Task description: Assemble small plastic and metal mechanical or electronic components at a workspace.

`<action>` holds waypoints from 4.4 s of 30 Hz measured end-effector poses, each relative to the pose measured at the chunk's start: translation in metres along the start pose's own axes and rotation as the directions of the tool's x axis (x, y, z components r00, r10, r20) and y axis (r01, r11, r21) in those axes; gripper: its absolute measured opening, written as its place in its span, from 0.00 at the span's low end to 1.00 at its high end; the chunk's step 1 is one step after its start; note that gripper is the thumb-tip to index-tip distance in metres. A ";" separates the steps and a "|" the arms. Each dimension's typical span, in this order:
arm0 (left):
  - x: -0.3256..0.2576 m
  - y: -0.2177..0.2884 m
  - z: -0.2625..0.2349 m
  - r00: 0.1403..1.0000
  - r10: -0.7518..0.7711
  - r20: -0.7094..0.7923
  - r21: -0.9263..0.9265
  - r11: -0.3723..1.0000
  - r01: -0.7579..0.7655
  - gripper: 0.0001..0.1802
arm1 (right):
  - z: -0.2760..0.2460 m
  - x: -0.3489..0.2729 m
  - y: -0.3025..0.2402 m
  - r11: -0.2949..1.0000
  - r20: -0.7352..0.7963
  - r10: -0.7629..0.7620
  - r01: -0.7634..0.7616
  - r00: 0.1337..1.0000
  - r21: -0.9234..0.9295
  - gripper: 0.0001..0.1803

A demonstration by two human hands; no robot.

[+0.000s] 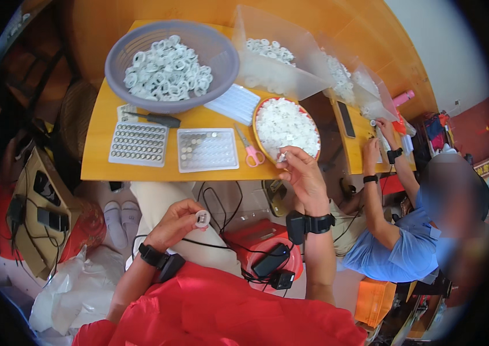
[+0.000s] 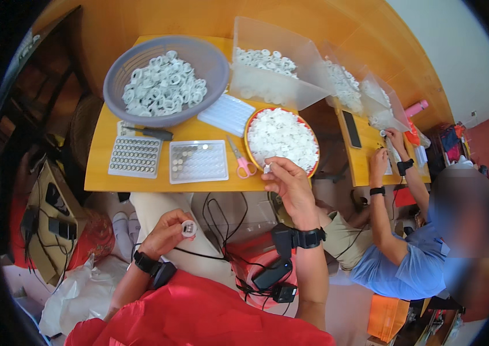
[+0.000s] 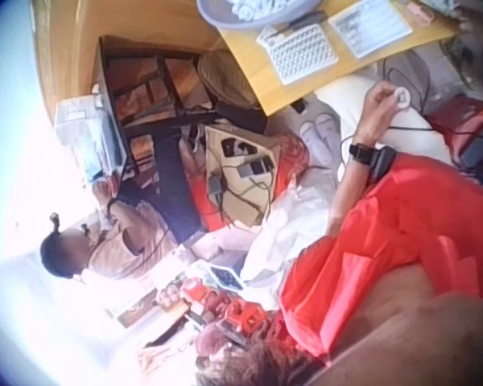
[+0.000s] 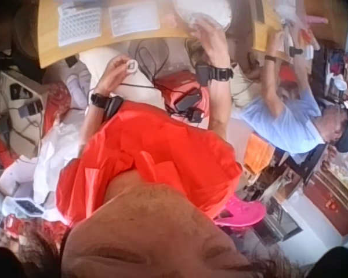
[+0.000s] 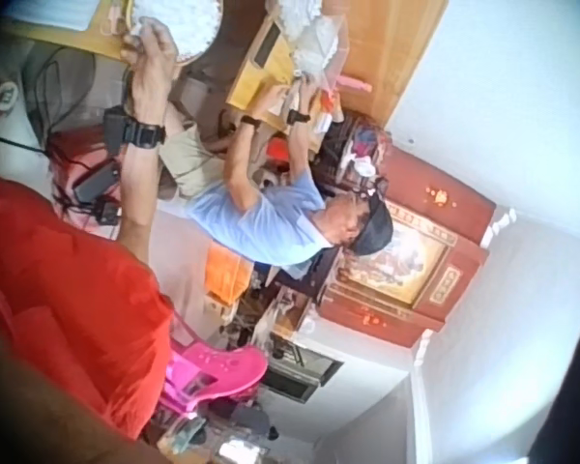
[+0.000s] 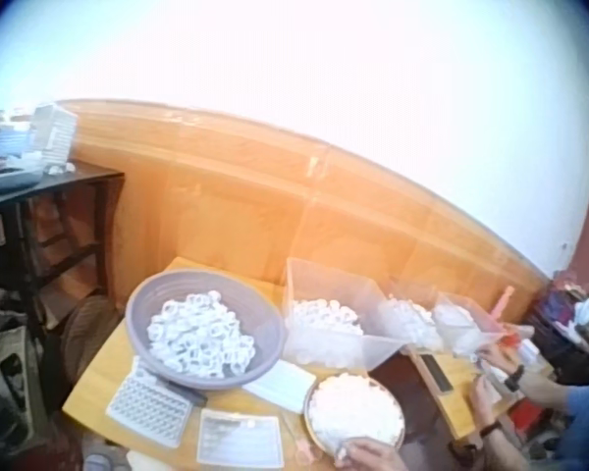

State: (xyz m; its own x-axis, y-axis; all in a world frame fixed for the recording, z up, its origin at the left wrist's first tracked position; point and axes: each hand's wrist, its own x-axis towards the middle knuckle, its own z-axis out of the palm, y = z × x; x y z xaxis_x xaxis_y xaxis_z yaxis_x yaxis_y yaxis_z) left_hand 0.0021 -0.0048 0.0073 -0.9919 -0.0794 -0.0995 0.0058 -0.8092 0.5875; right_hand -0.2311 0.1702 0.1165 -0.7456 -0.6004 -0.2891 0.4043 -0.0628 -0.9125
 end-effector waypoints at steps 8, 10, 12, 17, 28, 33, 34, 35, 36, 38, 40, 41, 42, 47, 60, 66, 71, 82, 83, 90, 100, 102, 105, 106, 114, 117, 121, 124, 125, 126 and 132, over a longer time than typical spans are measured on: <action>0.003 -0.005 -0.005 1.000 -0.013 0.012 0.004 1.000 0.013 0.12 | 0.027 -0.029 0.030 0.973 0.359 0.114 -0.177 0.926 0.148 0.08; 0.003 -0.004 -0.004 0.998 -0.007 0.060 -0.035 0.999 0.009 0.12 | 0.034 -0.032 0.042 0.958 0.443 0.124 -0.224 0.888 0.181 0.07; 0.001 -0.003 -0.003 0.998 -0.003 0.055 -0.036 0.999 0.005 0.12 | 0.044 -0.039 0.052 0.944 0.419 0.148 -0.255 0.896 0.211 0.08; 0.000 -0.004 -0.003 0.998 -0.016 0.058 -0.015 1.000 0.017 0.10 | 0.053 -0.046 0.066 0.938 0.419 0.179 -0.283 0.890 0.200 0.07; 0.001 -0.007 -0.006 0.998 -0.025 0.062 -0.034 0.999 0.027 0.14 | 0.074 -0.059 0.065 0.969 0.251 0.110 -0.048 0.962 -0.241 0.07; 0.000 -0.006 -0.006 0.997 -0.026 0.069 -0.075 0.997 0.031 0.14 | 0.073 -0.057 0.071 0.962 0.266 0.126 -0.052 0.956 -0.268 0.06; 0.000 -0.007 -0.007 0.997 -0.026 0.074 -0.074 0.997 0.031 0.14 | 0.074 -0.057 0.072 0.958 0.271 0.138 -0.059 0.953 -0.280 0.06; 0.001 -0.006 -0.006 0.997 -0.027 0.072 -0.075 0.997 0.033 0.14 | 0.075 -0.057 0.073 0.958 0.270 0.140 -0.062 0.953 -0.279 0.06; 0.000 -0.006 -0.005 0.997 -0.025 0.071 -0.066 0.997 0.030 0.14 | 0.076 -0.057 0.074 0.958 0.264 0.132 -0.054 0.955 -0.283 0.06; 0.001 -0.006 -0.006 0.997 -0.026 0.068 -0.058 0.998 0.030 0.14 | 0.078 -0.057 0.077 0.957 0.258 0.126 -0.049 0.958 -0.285 0.07; 0.002 -0.007 -0.007 0.997 -0.016 0.081 -0.060 0.998 0.021 0.14 | 0.079 -0.057 0.077 0.975 0.261 0.060 -0.001 0.963 -0.221 0.08; 0.002 -0.007 -0.007 0.997 -0.018 0.079 -0.061 0.998 0.023 0.14 | 0.079 -0.058 0.077 0.976 0.261 0.063 -0.004 0.963 -0.219 0.08; 0.002 -0.008 -0.008 0.997 -0.021 0.073 -0.062 0.998 0.026 0.14 | 0.078 -0.059 0.077 0.962 0.251 0.092 -0.021 0.964 -0.272 0.09; 0.000 -0.006 -0.007 0.997 -0.022 0.080 -0.078 0.997 0.028 0.13 | 0.083 -0.066 0.079 0.913 0.313 0.047 0.086 0.949 -0.399 0.09; 0.001 -0.010 -0.011 0.995 -0.029 0.098 -0.067 0.997 0.036 0.11 | 0.102 -0.070 0.080 0.742 0.344 -0.183 0.359 0.921 -0.566 0.06; 0.000 -0.008 -0.008 0.996 -0.048 0.077 -0.046 0.998 0.052 0.12 | 0.100 -0.068 0.080 0.628 0.404 -0.239 0.458 0.883 -0.629 0.07; 0.001 -0.008 -0.009 0.996 -0.068 0.064 -0.018 0.997 0.069 0.12 | 0.100 -0.069 0.079 0.528 0.458 -0.284 0.536 0.843 -0.659 0.08; 0.002 -0.006 -0.006 0.996 -0.067 0.067 -0.033 0.997 0.069 0.11 | 0.099 -0.068 0.083 0.599 0.372 -0.301 0.478 0.878 -0.643 0.08; 0.002 -0.006 -0.007 0.995 -0.068 0.067 -0.033 0.997 0.070 0.11 | 0.099 -0.069 0.083 0.599 0.371 -0.301 0.477 0.878 -0.643 0.08; 0.003 -0.007 -0.008 0.996 -0.065 0.068 -0.019 0.998 0.067 0.11 | 0.099 -0.069 0.084 0.443 0.452 -0.381 0.589 0.806 -0.676 0.08; 0.002 -0.010 -0.011 0.994 -0.073 0.077 0.024 0.997 0.071 0.12 | 0.102 -0.076 0.092 0.428 0.416 -0.435 0.590 0.799 -0.685 0.08; 0.003 -0.011 -0.009 0.996 -0.066 0.062 0.014 0.998 0.066 0.11 | 0.101 -0.075 0.100 0.497 0.349 -0.456 0.560 0.819 -0.663 0.09; 0.004 -0.010 -0.007 0.998 -0.061 0.030 0.003 0.998 0.061 0.11 | 0.102 -0.075 0.108 0.602 0.227 -0.458 0.488 0.859 -0.632 0.09; 0.004 -0.011 -0.006 0.998 -0.061 0.014 0.002 0.998 0.061 0.12 | 0.102 -0.076 0.109 0.640 0.174 -0.443 0.446 0.880 -0.625 0.10; 0.000 -0.005 0.012 0.993 -0.030 -0.117 0.203 0.978 0.054 0.11 | 0.095 -0.076 0.124 0.276 0.336 -0.585 0.570 0.738 -0.774 0.12; -0.003 -0.005 0.018 0.991 0.020 -0.134 0.287 0.958 0.020 0.11 | 0.093 -0.079 0.124 0.441 0.254 -0.533 0.521 0.807 -0.731 0.13; -0.004 -0.002 0.019 0.985 0.032 -0.169 0.312 0.950 0.022 0.10 | 0.096 -0.080 0.119 0.861 0.000 -0.353 0.324 0.936 -0.393 0.12; -0.004 -0.002 0.027 0.976 0.045 -0.215 0.370 0.928 0.039 0.09 | 0.089 -0.083 0.124 0.906 0.004 -0.212 0.198 0.977 -0.373 0.10; -0.003 -0.003 0.028 0.976 0.042 -0.214 0.372 0.927 0.042 0.09 | 0.089 -0.083 0.123 0.907 0.000 -0.213 0.198 0.977 -0.372 0.10; -0.003 -0.005 0.027 0.978 0.060 -0.202 0.394 0.919 0.025 0.09 | 0.089 -0.083 0.122 0.919 -0.025 -0.184 0.163 0.983 -0.360 0.08; -0.003 -0.010 0.027 0.973 0.142 -0.181 0.458 0.888 -0.045 0.09 | 0.084 -0.078 0.126 0.989 -0.042 -0.039 0.033 0.998 -0.142 0.06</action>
State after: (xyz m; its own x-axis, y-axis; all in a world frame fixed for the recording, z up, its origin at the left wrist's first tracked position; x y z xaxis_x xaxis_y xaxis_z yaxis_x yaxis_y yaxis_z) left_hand 0.0020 0.0190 0.0233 -0.9414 -0.2977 -0.1586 -0.0088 -0.4483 0.8938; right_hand -0.0773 0.1424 0.0485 -0.7821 -0.5639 -0.2652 0.3007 0.0313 -0.9532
